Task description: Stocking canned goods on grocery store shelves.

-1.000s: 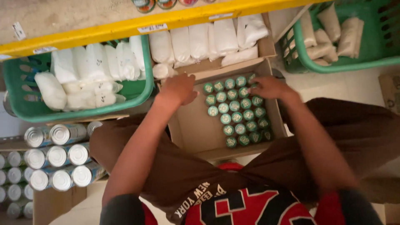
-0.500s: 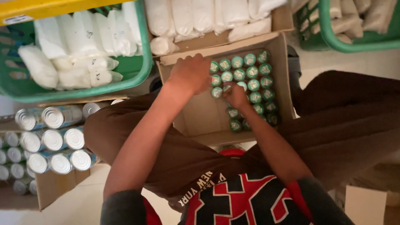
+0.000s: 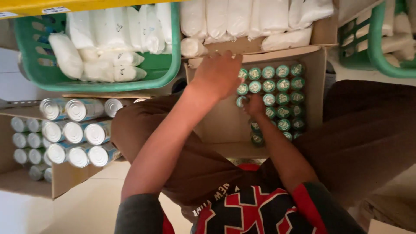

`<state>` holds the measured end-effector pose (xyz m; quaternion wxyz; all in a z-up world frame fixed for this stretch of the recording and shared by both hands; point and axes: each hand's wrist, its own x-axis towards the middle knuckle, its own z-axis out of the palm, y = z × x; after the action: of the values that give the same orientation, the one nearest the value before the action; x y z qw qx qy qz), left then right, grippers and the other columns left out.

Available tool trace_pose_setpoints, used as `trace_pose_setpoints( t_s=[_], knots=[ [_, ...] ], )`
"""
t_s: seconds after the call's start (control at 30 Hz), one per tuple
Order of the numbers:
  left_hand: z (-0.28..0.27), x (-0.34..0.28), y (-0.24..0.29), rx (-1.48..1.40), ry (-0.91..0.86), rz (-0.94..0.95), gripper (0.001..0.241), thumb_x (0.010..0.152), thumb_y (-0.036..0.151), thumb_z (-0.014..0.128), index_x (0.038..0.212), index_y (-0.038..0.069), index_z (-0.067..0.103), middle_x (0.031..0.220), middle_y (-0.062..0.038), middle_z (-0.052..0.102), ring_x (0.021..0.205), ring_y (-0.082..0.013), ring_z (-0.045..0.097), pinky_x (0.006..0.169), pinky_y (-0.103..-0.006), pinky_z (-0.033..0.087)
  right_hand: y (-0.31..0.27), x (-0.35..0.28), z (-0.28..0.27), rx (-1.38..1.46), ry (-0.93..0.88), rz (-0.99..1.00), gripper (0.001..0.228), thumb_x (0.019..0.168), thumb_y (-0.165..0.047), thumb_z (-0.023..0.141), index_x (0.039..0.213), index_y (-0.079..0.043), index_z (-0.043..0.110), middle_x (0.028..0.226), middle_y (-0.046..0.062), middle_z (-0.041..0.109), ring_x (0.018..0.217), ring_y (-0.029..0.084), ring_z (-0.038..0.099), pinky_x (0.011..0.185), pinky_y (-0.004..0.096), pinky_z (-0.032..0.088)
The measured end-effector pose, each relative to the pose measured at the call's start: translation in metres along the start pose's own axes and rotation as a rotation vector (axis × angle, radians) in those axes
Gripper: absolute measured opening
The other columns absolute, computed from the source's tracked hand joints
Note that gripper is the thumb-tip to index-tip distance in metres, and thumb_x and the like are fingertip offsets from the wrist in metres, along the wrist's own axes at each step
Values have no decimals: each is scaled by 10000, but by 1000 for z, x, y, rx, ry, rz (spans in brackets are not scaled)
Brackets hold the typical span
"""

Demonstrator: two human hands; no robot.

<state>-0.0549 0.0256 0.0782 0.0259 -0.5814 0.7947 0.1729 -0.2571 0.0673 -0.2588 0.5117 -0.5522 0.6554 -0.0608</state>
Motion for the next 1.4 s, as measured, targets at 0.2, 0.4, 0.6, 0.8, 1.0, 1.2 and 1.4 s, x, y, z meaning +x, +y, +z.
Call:
trace_pose_setpoints(
  t_s=[0.2, 0.4, 0.6, 0.8, 1.0, 1.2, 1.4],
  knots=[
    [-1, 1, -14, 51, -4, -27, 520, 862, 380, 754, 1226, 39, 609, 1174, -188, 646, 1079, -391, 658, 899, -511, 525, 1, 8, -5, -27, -38, 58, 218, 928, -250, 734, 973, -42, 780, 758, 98, 757, 610, 176, 716, 636, 388, 576],
    [-8, -1, -6, 32, -25, -35, 482, 886, 382, 743, 1199, 36, 624, 1122, -178, 662, 1047, -383, 672, 871, -509, 538, 6, 4, -3, 10, -30, 100, 261, 998, -244, 657, 970, -16, 781, 730, 115, 747, 598, 199, 710, 633, 389, 579],
    [-2, 3, -6, 37, -23, -30, 486, 884, 389, 742, 1202, 40, 624, 1119, -178, 659, 1052, -376, 670, 876, -506, 536, -5, -6, -14, -96, -33, 15, 274, 991, -236, 609, 935, -42, 795, 718, 89, 762, 621, 182, 726, 674, 374, 578],
    [18, 10, -7, 88, -27, -31, 517, 859, 418, 752, 1220, 68, 627, 1173, -183, 646, 1112, -381, 634, 929, -522, 504, -37, -10, -39, -182, 48, -294, 223, 945, -191, 623, 922, -30, 775, 761, 129, 743, 657, 229, 728, 651, 418, 567],
    [68, 29, -5, 60, -273, -108, 368, 904, 237, 733, 1241, 99, 682, 1262, -145, 686, 1166, -331, 692, 959, -497, 561, -116, -59, -93, -117, 98, -465, 271, 977, -196, 614, 839, -17, 764, 706, 135, 744, 621, 247, 717, 663, 404, 566],
    [27, 26, 4, -108, -53, 32, 858, 622, 260, 932, 1346, 50, 523, 1205, -218, 646, 1025, -402, 661, 808, -497, 561, -179, -103, -158, 134, 185, -482, 222, 988, -169, 611, 927, 0, 742, 689, 81, 731, 617, 142, 674, 587, 322, 530],
    [-35, 8, -12, -510, 180, 281, 615, 747, 209, 903, 1253, 83, 576, 1087, -186, 743, 1080, -392, 699, 899, -461, 564, -223, -155, -202, 363, 59, -633, 224, 1077, -149, 618, 964, 28, 695, 824, 57, 724, 769, 121, 678, 727, 291, 554]
  ],
)
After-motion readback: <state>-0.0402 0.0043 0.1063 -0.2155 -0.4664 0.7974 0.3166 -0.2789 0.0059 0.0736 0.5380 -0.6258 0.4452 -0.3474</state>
